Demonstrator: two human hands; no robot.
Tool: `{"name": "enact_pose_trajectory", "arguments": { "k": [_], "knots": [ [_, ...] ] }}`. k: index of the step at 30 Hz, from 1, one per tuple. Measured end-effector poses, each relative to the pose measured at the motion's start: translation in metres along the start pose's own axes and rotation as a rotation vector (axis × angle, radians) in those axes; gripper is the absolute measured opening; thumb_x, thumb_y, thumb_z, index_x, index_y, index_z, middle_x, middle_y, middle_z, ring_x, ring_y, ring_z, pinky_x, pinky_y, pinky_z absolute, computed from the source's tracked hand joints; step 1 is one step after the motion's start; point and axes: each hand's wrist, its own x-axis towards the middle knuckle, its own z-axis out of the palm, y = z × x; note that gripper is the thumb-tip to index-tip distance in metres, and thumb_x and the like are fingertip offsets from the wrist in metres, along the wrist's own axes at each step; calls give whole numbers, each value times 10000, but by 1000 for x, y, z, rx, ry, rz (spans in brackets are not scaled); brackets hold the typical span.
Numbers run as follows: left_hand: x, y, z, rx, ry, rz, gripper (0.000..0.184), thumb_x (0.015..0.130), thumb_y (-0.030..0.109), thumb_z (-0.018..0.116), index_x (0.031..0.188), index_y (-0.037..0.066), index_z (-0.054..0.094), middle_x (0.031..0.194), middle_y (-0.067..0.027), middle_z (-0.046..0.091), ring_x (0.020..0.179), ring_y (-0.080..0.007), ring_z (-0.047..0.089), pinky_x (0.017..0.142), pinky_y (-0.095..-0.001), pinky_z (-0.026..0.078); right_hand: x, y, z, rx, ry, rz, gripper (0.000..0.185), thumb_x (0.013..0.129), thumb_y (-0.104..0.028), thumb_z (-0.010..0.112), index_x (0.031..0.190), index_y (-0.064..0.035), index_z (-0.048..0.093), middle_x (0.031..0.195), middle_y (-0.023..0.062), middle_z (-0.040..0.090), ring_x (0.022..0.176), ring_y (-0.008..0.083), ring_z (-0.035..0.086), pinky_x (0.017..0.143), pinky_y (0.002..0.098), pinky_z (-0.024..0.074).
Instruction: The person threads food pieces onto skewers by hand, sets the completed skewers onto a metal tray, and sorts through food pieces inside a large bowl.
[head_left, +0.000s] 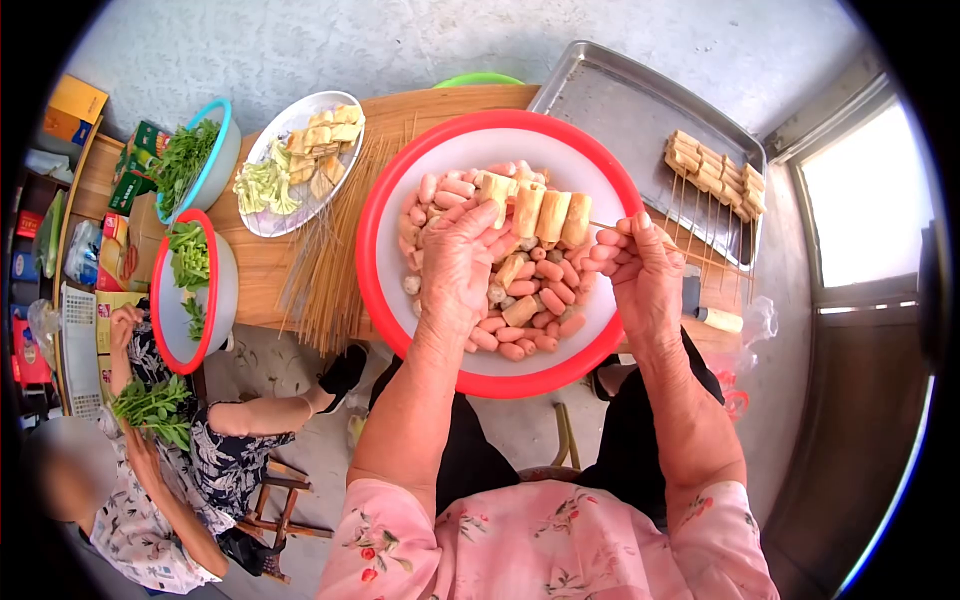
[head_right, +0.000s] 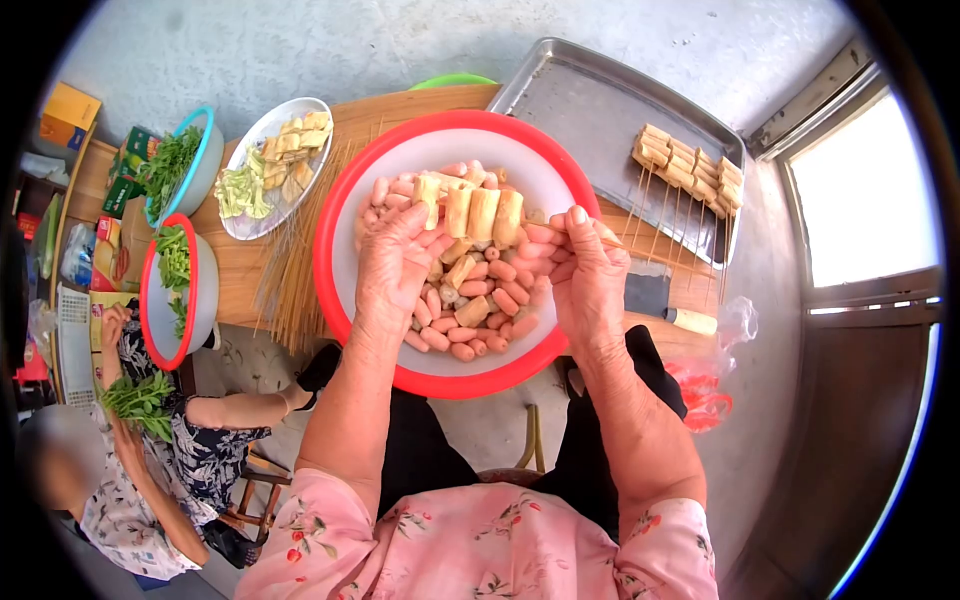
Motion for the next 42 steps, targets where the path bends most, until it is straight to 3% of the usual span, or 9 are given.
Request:
{"name": "enact_pose_trajectory", "arguments": {
  "k": [14,16,18,22,24,26,34,37,42],
  "knots": [
    [4,4,-7,56,8,82,325,851,103,579,1155,10,508,1082,-102,585,958,-245,615,783,-410,529,-6,11,22,126,149,267,313,944,-269,498,953,30,589,804,129,650,652,205,640,660,336,573],
    [10,3,-13,59,60,85,317,853,106,582,1146,8,512,1076,-110,591,942,-244,622,763,-399,535,-13,3,24,-66,-53,395,337,943,-283,497,974,38,595,778,114,655,641,172,636,620,304,565],
    [16,8,-18,99,105,183,269,850,104,592,1098,9,541,1053,-120,611,912,-238,631,759,-387,532,-22,-8,25,-562,-74,241,257,937,-218,523,933,17,630,730,78,651,623,129,621,557,228,502],
    [20,10,-25,110,137,228,233,845,113,616,1047,4,581,985,-112,637,889,-213,631,732,-367,520,-5,-19,7,-1321,-237,-977,204,775,-82,651,978,-62,653,806,116,618,633,288,583,568,347,484],
    [18,12,-22,131,94,218,265,835,119,628,1062,-8,581,1015,-111,637,889,-214,631,750,-361,506,-4,-25,1,-1530,-181,-903,183,785,-91,646,962,-44,651,842,123,639,727,303,605,664,369,492],
    [23,13,-31,114,130,189,243,840,96,621,1059,-5,587,1009,-126,641,867,-213,643,722,-330,523,-9,-29,-16,-1568,-283,-433,202,811,-148,629,998,-72,641,835,115,638,754,304,613,675,385,493],
    [21,13,-12,97,-12,216,327,875,193,605,1119,-19,555,1058,-142,618,936,-229,624,801,-351,526,-14,-53,-50,-1190,-399,-314,148,880,-181,587,930,-60,656,694,74,626,604,203,594,581,313,468],
    [20,6,-12,196,21,137,388,871,277,623,1150,21,537,1068,-124,586,912,-209,602,791,-333,504,-10,-66,-65,-990,-90,-144,215,895,-212,594,910,-8,660,587,-42,472,546,45,438,487,214,369],
    [21,-1,-16,277,6,36,330,895,262,590,1141,50,533,991,-87,623,873,-164,612,755,-295,504,14,-81,-103,-697,406,-160,187,860,-168,599,888,3,668,562,-18,480,474,59,412,420,228,327]
  ]
}}
